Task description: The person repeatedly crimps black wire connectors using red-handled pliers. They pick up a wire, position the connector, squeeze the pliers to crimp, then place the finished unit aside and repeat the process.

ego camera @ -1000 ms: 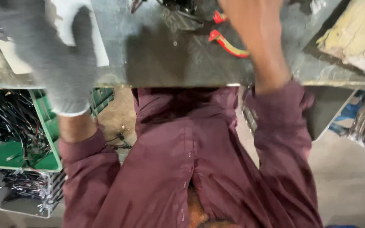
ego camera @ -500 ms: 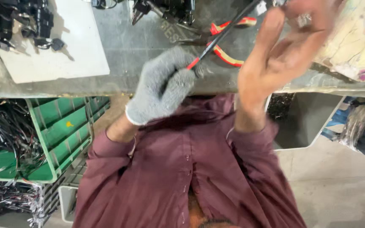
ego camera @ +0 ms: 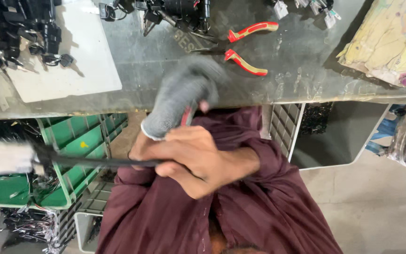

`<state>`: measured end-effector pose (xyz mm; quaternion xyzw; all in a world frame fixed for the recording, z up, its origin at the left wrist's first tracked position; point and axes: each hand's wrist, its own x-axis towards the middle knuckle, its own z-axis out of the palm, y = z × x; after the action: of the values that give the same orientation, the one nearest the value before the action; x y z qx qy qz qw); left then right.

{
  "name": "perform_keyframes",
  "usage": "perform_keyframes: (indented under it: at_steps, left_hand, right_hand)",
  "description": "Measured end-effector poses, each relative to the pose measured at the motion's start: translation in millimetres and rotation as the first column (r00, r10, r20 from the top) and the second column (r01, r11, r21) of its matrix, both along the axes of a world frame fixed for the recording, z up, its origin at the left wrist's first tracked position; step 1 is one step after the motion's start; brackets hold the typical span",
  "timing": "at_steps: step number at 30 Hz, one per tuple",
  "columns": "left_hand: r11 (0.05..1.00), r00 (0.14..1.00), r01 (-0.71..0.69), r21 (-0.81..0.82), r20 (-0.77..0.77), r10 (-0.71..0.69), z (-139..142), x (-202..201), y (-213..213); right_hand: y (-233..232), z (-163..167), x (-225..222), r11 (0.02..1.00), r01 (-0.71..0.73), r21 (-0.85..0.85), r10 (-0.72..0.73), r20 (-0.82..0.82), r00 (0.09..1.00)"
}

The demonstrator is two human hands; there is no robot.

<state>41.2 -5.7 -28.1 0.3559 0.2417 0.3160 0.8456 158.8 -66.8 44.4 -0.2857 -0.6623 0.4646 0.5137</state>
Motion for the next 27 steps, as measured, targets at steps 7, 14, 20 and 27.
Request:
perform_keyframes:
  at_steps: [7,14,20,27]
  left_hand:
    - [0.951,0.937,-0.308,-0.014,0.172,0.305,32,-35,-5]
    - [0.809,0.85,-0.238,0.537,-0.288,0.441,22,-33,-12]
    - [0.234,0.814,-0.051,0.971,-0.095,0.573,56,-9,-14]
    - [0.674,0.97,0.228,0.702,-0.228,-0.09,32,21,-42]
  right_hand:
    - [-9,-23,32,0.876,0.226,0.426,-0.468,0.638,0.611]
    - [7,-32,31,0.888,0.314,0.334,-0.459,0.666,0.588]
    - [10,6,61,0.951,0.307,0.032,-0.305,0.247,0.92]
    - [14,24,107,0.992,-0.02,-0.125,-0.061,-0.612,0.789]
